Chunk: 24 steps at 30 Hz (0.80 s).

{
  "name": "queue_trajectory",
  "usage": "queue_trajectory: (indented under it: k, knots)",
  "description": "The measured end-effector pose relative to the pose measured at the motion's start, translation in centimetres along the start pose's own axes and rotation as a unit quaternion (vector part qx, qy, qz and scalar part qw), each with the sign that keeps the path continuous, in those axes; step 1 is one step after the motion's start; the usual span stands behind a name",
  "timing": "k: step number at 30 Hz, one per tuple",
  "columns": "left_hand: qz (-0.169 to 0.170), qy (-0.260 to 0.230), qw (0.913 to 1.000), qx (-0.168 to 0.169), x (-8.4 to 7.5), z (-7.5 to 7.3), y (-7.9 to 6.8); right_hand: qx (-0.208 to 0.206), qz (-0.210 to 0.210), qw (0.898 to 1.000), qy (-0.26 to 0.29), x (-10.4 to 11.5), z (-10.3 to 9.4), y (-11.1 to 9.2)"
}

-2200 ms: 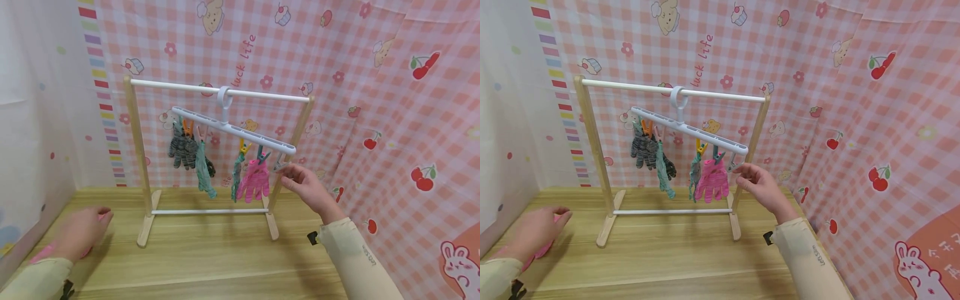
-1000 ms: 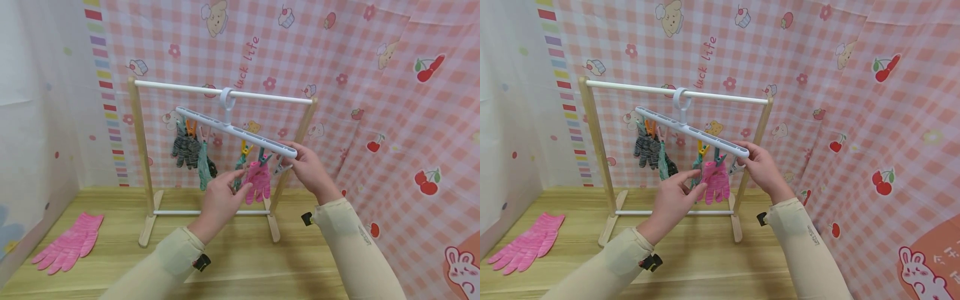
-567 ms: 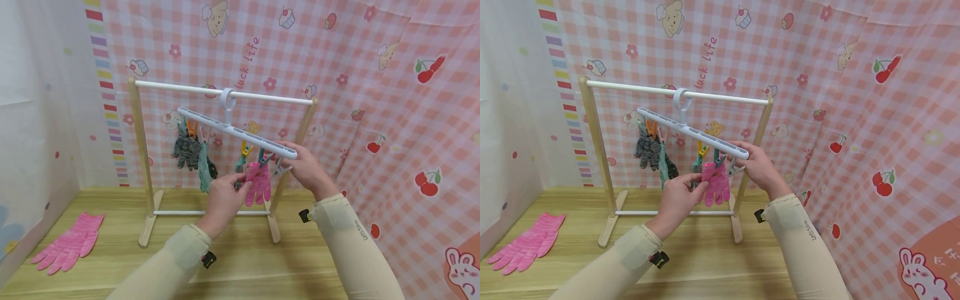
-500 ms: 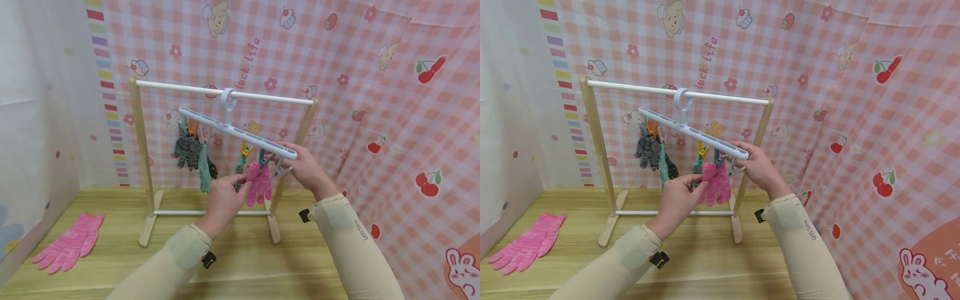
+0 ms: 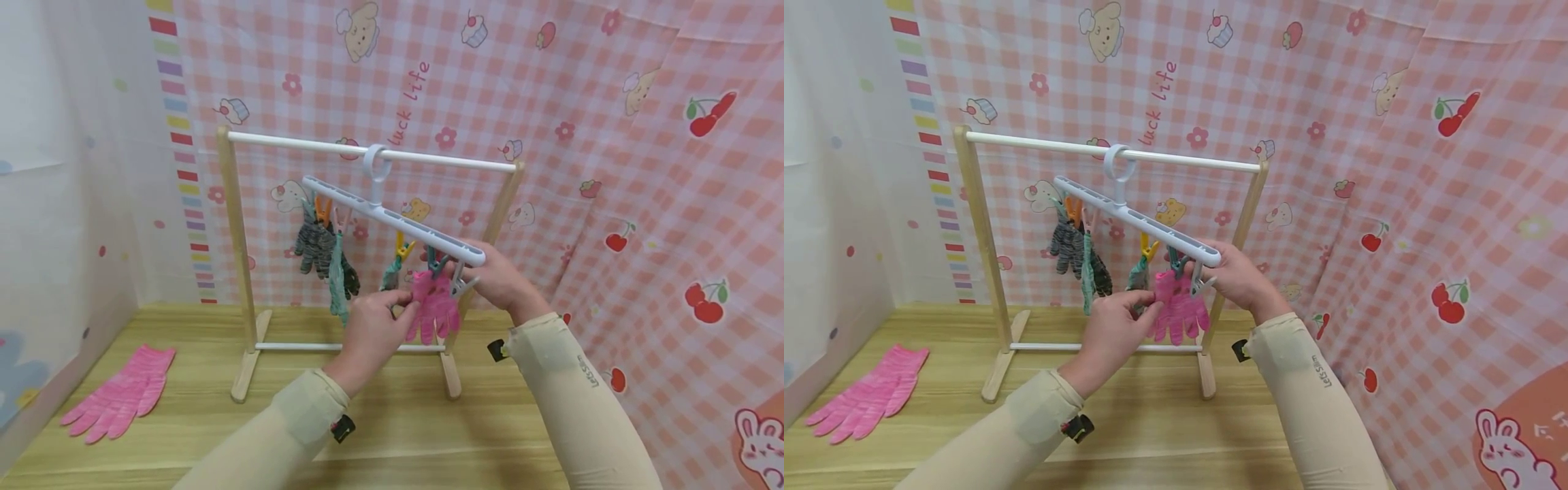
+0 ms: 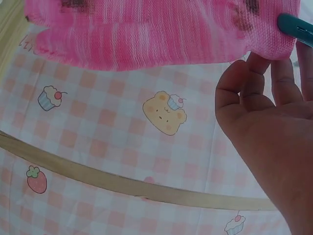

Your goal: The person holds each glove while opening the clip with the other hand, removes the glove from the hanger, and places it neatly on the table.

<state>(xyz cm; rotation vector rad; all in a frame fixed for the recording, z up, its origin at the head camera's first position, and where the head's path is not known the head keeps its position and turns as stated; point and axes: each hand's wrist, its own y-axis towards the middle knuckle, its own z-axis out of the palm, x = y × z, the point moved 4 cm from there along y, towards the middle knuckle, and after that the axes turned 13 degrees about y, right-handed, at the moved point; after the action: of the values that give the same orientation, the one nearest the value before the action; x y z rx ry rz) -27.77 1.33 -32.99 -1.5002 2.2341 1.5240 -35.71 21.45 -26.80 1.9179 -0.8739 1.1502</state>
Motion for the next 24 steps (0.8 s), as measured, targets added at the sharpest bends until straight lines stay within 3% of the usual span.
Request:
queue_trajectory:
  k: [9,18,24]
  knots:
    - [-0.003,-0.019,0.9991,0.038,-0.1,0.1,-0.1,0.039,-0.024,0.996,0.078,0.4,0.5,0.0]
    - [-0.008,-0.027,0.999,0.034,0.0,0.2,-0.4,0.044,-0.038,0.996,0.071,0.6,0.9,0.1]
    - [-0.007,-0.029,0.999,0.034,0.1,0.3,-0.6,0.061,-0.05,0.99,0.113,0.4,1.3,0.3]
